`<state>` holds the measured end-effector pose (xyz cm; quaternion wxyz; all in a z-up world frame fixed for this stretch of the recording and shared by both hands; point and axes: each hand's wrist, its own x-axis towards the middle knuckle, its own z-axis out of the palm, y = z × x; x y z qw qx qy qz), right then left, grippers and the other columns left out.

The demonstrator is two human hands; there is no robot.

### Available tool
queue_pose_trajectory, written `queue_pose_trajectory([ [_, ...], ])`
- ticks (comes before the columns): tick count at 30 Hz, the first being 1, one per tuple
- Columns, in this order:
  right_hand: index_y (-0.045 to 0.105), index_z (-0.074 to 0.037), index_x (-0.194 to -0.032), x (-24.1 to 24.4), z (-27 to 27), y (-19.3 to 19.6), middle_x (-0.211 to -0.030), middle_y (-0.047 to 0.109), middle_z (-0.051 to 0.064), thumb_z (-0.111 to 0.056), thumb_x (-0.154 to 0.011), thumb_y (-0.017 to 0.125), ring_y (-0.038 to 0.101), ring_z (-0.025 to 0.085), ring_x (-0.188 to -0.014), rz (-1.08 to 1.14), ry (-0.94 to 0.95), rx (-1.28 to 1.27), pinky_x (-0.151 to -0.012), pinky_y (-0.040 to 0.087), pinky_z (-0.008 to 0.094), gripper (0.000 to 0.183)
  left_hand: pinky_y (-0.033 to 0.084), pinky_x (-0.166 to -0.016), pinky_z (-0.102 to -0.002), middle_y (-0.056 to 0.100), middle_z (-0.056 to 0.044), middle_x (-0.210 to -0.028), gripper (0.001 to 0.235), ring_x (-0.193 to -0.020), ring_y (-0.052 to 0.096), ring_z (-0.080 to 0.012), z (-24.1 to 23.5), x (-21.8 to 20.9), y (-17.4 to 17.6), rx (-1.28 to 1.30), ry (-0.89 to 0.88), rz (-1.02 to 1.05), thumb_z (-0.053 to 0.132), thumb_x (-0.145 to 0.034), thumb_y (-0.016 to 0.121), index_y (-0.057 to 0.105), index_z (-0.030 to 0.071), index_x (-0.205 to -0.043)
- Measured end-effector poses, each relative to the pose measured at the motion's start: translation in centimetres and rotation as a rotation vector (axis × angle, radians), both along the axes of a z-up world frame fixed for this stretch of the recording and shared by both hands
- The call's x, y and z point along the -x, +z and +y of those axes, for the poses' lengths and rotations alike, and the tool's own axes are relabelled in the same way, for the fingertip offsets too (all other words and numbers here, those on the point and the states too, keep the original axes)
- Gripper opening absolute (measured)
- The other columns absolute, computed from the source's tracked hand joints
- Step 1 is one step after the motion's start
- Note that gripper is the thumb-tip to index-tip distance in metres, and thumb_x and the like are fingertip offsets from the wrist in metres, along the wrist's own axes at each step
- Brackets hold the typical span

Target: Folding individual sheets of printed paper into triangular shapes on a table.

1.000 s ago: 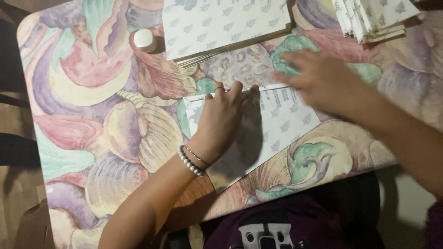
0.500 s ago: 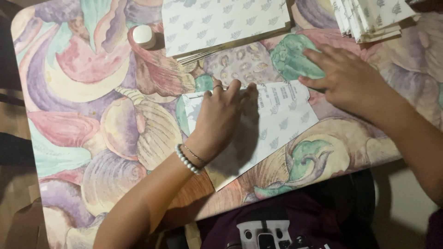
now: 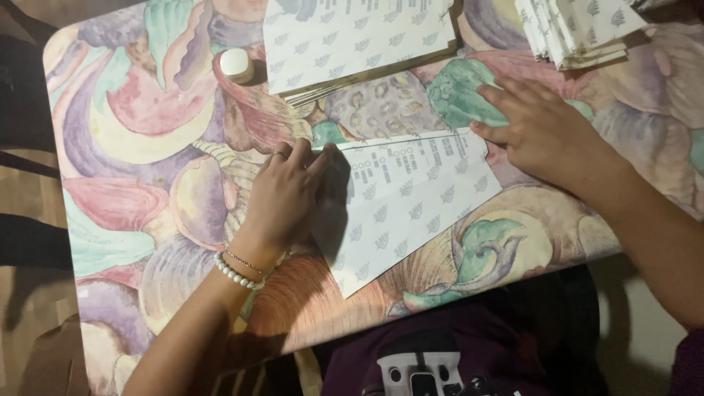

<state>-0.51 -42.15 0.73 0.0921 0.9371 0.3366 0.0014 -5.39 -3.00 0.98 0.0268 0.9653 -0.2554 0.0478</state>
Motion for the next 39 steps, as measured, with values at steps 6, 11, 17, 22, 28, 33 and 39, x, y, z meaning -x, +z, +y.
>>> queue_pose_trajectory([
  [6,0.066,-0.016,-0.142,0.6,6.4,1.6,-0.122,0.068,0.015,0.015,-0.082,0.040,0.068,0.029,-0.112,-0.069,0.067,-0.220,-0.093,0.052,0.036,0.072,0.056,-0.085,-0.053,0.058,-0.011,-0.106,0.062,-0.095,0.067,-0.0432,-0.6,-0.2,-0.9,-0.027,-0.051,-0.034,0.021,-0.085,0.058,0.055,0.022,-0.148],
  [11,0.067,-0.010,-0.133,0.2,9.7,0.2,-0.103,0.063,0.008,0.008,-0.080,0.049,0.063,0.021,-0.087,-0.122,0.288,-0.202,-0.069,0.051,0.035,0.059,0.055,-0.085,-0.054,0.058,-0.014,-0.103,0.058,-0.093,0.068,-0.0451,-1.0,0.0,0.5,-0.063,-0.057,-0.035,0.020,-0.085,0.060,0.060,0.020,-0.143],
  [17,0.071,-0.014,-0.128,-0.5,0.4,-3.0,-0.106,0.057,0.011,-0.001,-0.080,0.058,0.058,0.028,-0.095,-0.143,0.199,-0.192,-0.083,0.049,0.039,0.051,0.049,-0.095,-0.063,0.056,-0.015,-0.110,0.051,-0.104,0.065,-0.0474,-1.0,-0.7,-0.8,-0.087,-0.040,-0.035,0.021,-0.083,0.066,0.066,0.018,-0.134],
  [22,0.072,-0.033,-0.133,0.5,-1.3,-1.1,-0.099,0.055,0.003,0.005,-0.085,0.052,0.054,0.025,-0.088,0.172,-0.223,-0.214,-0.055,0.041,0.042,0.065,0.038,-0.111,-0.058,0.055,-0.015,-0.138,0.043,-0.128,0.051,-0.0343,-5.7,-2.5,2.6,0.023,-0.061,0.068,0.030,-0.095,0.061,0.058,0.013,-0.135],
  [28,0.065,-0.016,-0.142,2.2,0.9,3.3,-0.121,0.063,0.006,0.006,-0.090,0.051,0.051,0.017,-0.072,0.204,-0.352,-0.638,-0.055,0.045,0.032,0.058,0.053,-0.090,-0.053,0.060,-0.011,-0.114,0.043,-0.098,0.064,-0.0314,-9.6,-5.3,0.5,0.087,-0.102,0.225,0.006,-0.089,0.055,0.058,0.010,-0.131],
  [33,0.054,-0.022,-0.151,3.1,2.6,7.3,-0.136,0.056,0.008,-0.005,-0.100,0.050,0.034,0.013,-0.049,0.308,-0.585,-0.717,-0.048,0.039,0.028,0.054,0.047,-0.056,-0.047,0.069,-0.008,-0.082,0.031,-0.070,0.065,-0.0337,-9.4,-6.1,0.5,0.211,-0.071,0.283,-0.005,-0.080,0.057,0.057,0.007,-0.108],
  [39,0.044,0.004,-0.153,1.6,2.1,7.4,-0.140,0.049,0.024,-0.007,-0.109,0.059,0.051,0.036,-0.130,0.086,-0.142,-1.310,-0.109,0.053,0.048,0.047,0.044,-0.050,-0.039,0.071,-0.010,-0.073,0.010,-0.059,0.067,-0.0296,-7.3,-2.5,6.1,0.696,0.028,0.182,0.013,-0.099,0.064,0.054,0.009,-0.101],
])
